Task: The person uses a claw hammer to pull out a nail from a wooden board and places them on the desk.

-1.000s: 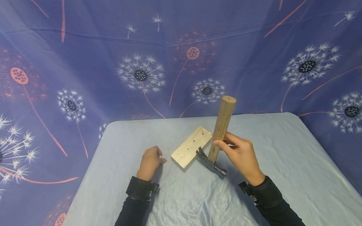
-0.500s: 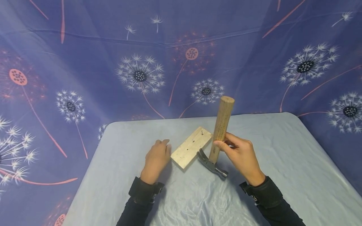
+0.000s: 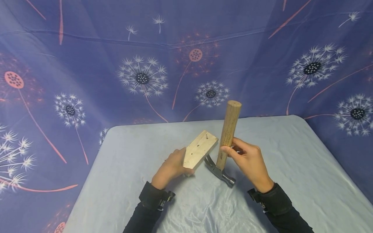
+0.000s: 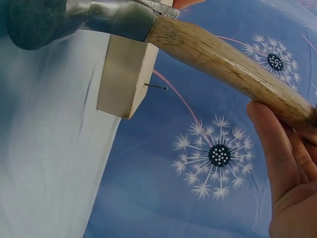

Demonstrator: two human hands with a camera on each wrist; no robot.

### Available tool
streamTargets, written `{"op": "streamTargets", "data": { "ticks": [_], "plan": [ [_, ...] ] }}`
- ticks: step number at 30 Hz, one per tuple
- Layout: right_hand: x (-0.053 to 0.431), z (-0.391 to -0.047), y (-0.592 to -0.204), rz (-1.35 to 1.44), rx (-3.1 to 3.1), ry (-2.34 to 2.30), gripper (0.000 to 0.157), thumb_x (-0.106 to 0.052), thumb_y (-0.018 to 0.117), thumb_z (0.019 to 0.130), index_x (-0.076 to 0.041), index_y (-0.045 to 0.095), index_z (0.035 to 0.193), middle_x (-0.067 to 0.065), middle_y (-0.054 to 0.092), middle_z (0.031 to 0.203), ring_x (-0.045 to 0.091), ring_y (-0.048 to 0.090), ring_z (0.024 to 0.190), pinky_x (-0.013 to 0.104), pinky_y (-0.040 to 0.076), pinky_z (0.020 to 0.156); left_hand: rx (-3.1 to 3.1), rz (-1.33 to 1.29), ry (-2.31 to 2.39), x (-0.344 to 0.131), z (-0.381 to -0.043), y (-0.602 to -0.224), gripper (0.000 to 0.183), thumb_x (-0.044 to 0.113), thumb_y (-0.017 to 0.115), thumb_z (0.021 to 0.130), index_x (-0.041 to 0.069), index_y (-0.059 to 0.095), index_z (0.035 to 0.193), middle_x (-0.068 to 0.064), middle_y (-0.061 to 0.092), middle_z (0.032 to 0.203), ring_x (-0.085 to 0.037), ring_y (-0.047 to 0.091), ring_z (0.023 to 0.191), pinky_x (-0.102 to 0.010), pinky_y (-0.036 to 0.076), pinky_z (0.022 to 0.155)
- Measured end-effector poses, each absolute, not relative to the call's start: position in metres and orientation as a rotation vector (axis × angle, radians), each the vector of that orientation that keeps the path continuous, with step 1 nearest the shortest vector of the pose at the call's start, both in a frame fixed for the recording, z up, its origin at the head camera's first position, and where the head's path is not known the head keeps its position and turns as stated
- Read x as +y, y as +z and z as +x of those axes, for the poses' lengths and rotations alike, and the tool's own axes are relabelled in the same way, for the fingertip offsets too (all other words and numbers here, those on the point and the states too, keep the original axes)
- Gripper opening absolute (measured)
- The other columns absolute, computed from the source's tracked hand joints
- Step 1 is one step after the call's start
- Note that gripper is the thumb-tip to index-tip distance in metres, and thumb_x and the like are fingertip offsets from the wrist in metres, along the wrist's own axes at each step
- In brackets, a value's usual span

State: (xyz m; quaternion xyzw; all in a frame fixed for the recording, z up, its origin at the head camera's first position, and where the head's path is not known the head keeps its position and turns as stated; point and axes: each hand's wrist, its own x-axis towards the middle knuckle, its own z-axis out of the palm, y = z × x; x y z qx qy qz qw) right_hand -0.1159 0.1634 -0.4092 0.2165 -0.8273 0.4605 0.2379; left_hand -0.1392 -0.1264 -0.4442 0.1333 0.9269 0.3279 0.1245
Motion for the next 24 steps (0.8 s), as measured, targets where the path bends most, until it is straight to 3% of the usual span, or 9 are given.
{"op": "streamTargets", "data": {
  "ticks": [5,16,24],
  "plan": [
    [0.162,-0.115,-0.411,0.596,-2.263,1.271,0.04,-0.002,0.086,0.088,-0.02,0.079,0.123,-0.008,0.078,0.101,0.014,0.074,0.085,0.017,0.055,0.073,2.722,0.336,0.885,-0.123,-0.139,-0.442,0.093,0.027,0.1,0.074,0.005,0.053,0.151,-0.008,0.063,0.114,-0.025,0.059,0.1,-0.049,0.054,0.083],
    [0.16,-0.116,-0.407,0.653,-2.272,1.28,0.046,-0.001,0.085,0.089,-0.018,0.076,0.131,-0.004,0.078,0.105,0.018,0.075,0.085,0.021,0.057,0.074,2.711,0.282,0.844,-0.121,-0.139,-0.437,0.097,0.029,0.098,0.076,0.009,0.049,0.157,-0.011,0.063,0.124,-0.028,0.061,0.107,-0.054,0.055,0.083],
    [0.154,-0.125,-0.399,0.701,-2.269,1.272,0.043,-0.004,0.084,0.091,-0.018,0.076,0.13,-0.004,0.078,0.106,0.015,0.074,0.087,0.021,0.056,0.078,2.724,0.283,0.76,-0.121,-0.139,-0.437,0.095,0.033,0.098,0.078,0.006,0.049,0.154,-0.013,0.061,0.121,-0.033,0.061,0.108,-0.056,0.055,0.084]
  ]
}}
